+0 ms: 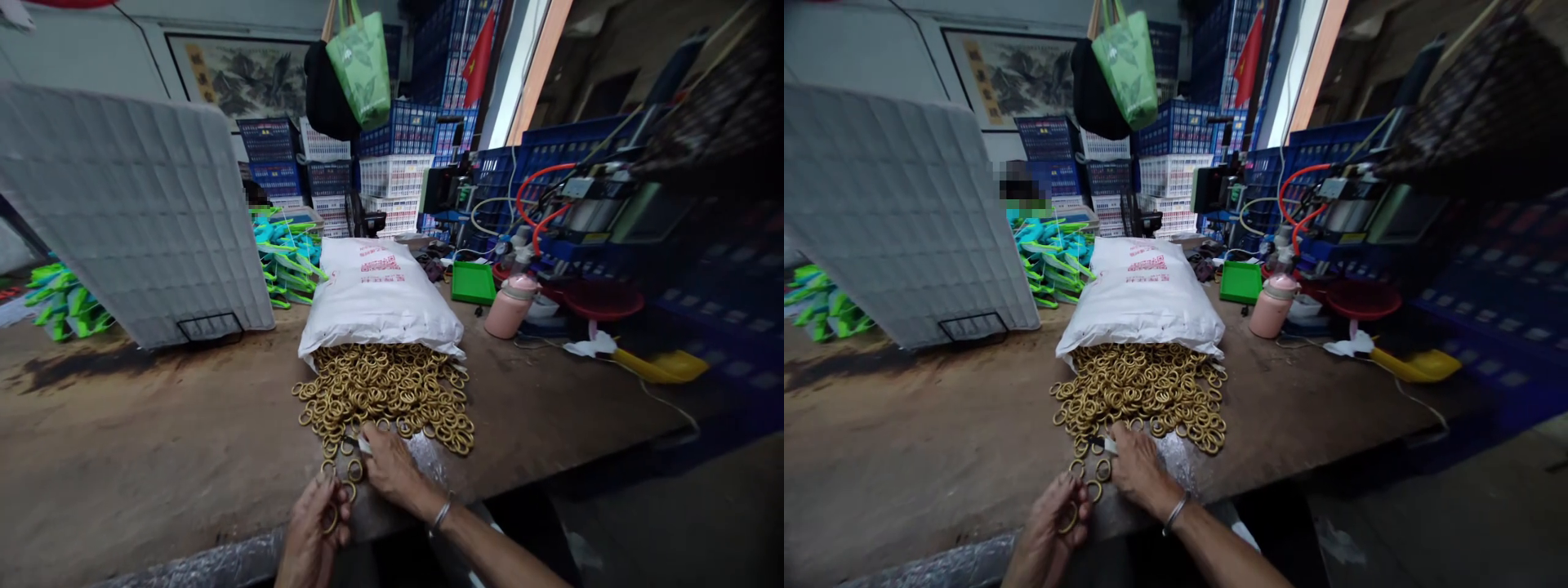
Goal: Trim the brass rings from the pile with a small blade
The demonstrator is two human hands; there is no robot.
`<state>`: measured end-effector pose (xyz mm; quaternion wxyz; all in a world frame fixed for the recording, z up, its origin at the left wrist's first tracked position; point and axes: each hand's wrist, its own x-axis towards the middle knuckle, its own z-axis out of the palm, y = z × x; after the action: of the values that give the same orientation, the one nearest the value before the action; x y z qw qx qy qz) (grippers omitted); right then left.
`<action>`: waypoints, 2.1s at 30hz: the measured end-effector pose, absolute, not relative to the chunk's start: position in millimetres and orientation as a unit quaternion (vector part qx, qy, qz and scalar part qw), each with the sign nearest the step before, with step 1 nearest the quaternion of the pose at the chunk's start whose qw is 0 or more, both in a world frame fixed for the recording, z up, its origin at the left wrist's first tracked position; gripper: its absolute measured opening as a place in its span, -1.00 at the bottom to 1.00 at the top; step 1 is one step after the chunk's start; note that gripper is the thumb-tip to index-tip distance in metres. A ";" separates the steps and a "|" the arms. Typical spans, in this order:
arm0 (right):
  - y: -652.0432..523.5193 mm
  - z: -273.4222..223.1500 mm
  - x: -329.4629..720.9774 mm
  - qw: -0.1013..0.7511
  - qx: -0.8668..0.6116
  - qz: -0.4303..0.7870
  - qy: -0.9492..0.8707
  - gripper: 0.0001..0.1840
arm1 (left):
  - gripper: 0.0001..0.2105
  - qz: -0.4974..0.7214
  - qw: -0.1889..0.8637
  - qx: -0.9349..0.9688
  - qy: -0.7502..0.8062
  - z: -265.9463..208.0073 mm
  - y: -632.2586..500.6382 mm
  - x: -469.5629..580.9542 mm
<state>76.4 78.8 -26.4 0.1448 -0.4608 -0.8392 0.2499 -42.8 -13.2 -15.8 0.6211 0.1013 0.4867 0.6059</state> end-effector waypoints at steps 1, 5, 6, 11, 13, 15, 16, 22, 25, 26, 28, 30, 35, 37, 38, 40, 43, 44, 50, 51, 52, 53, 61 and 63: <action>79.0 -20.2 78.6 0.166 -0.457 0.291 -0.824 -0.87 | -0.65 0.605 0.596 0.134 0.511 -17.2 -10.4 -42.6; 71.9 2.1 87.8 0.220 -0.403 0.486 -0.744 -0.83 | -0.47 0.589 0.527 0.228 0.569 -23.4 0.7 -41.7; 69.0 5.3 89.7 0.220 -0.386 0.533 -0.720 -0.84 | -0.46 0.579 0.530 0.241 0.571 -23.5 2.7 -41.2; 59.7 7.2 96.0 0.195 -0.383 0.683 -0.591 -0.88 | -0.64 0.552 0.559 0.269 0.557 -13.4 5.0 -36.2; 59.0 5.0 97.5 0.186 -0.379 0.709 -0.565 -0.88 | -0.70 0.566 0.534 0.286 0.559 -8.1 3.8 -34.2; 59.1 2.8 98.0 0.198 -0.379 0.695 -0.579 -0.84 | -0.76 0.581 0.492 0.316 0.565 -3.6 2.3 -32.9; 59.2 1.5 97.7 0.209 -0.381 0.674 -0.597 -0.82 | -0.79 0.584 0.471 0.335 0.570 -1.7 1.6 -32.4; 61.2 -6.6 91.1 0.254 -0.404 0.563 -0.675 -0.80 | -0.85 0.574 0.444 0.393 0.564 2.1 -1.0 -31.3; 62.2 -5.7 89.5 0.255 -0.422 0.550 -0.674 -0.84 | -0.79 0.543 0.519 0.352 0.559 -4.3 -1.8 -31.8; 62.4 -4.6 89.7 0.255 -0.427 0.548 -0.673 -0.85 | -0.76 0.529 0.550 0.336 0.553 -6.8 -2.1 -31.9; 62.3 -2.0 90.7 0.254 -0.433 0.543 -0.673 -0.85 | -0.72 0.513 0.603 0.314 0.524 -10.7 -3.1 -31.8; 62.1 -0.4 91.8 0.253 -0.435 0.541 -0.674 -0.86 | -0.71 0.518 0.637 0.301 0.486 -12.4 -3.9 -31.0; 62.9 -2.2 92.8 0.247 -0.428 0.547 -0.676 -0.82 | -0.72 0.531 0.660 0.276 0.454 -10.2 -5.2 -28.8; 63.1 -3.1 93.8 0.248 -0.444 0.527 -0.681 -0.79 | -0.73 0.535 0.650 0.268 0.469 -9.8 -5.8 -28.2; 62.9 -3.1 94.7 0.249 -0.453 0.505 -0.691 -0.79 | -0.73 0.537 0.643 0.264 0.478 -10.0 -6.1 -28.0; 61.3 -2.1 97.3 0.247 -0.450 0.446 -0.733 -0.81 | -0.73 0.540 0.633 0.261 0.490 -10.6 -6.6 -27.6; 56.7 0.2 101.0 0.201 -0.413 0.375 -0.805 -0.88 | -0.72 0.545 0.621 0.268 0.496 -11.0 -6.7 -27.1; 54.9 0.5 101.8 0.181 -0.408 0.360 -0.820 -0.89 | -0.72 0.543 0.618 0.271 0.500 -10.8 -6.5 -27.0; 50.9 -12.1 107.0 0.117 -0.400 0.271 -0.867 -0.74 | -0.70 0.533 0.585 0.312 0.526 -12.0 -10.0 -26.4; 52.1 -16.0 109.0 0.111 -0.400 0.257 -0.873 -0.73 | -0.69 0.531 0.588 0.310 0.525 -12.4 -12.3 -26.3; 53.9 -20.0 111.2 0.105 -0.405 0.243 -0.875 -0.73 | -0.69 0.527 0.595 0.306 0.523 -12.4 -15.2 -26.2; 56.1 -23.8 113.3 0.099 -0.415 0.227 -0.875 -0.73 | -0.70 0.523 0.606 0.300 0.518 -12.1 -18.5 -26.3; 64.5 -29.4 101.9 0.105 -0.454 0.222 -0.857 -0.76 | -0.76 0.561 0.662 0.187 0.461 -6.8 -36.2 -39.3; 61.1 -25.9 93.6 0.112 -0.452 0.229 -0.855 -0.77 | -0.77 0.577 0.651 0.167 0.463 -7.1 -37.9 -45.2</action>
<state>93.6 61.1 -25.9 0.1116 -0.4517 -0.8551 0.2286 -45.2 -37.9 -7.1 0.6515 0.1671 0.4632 0.5772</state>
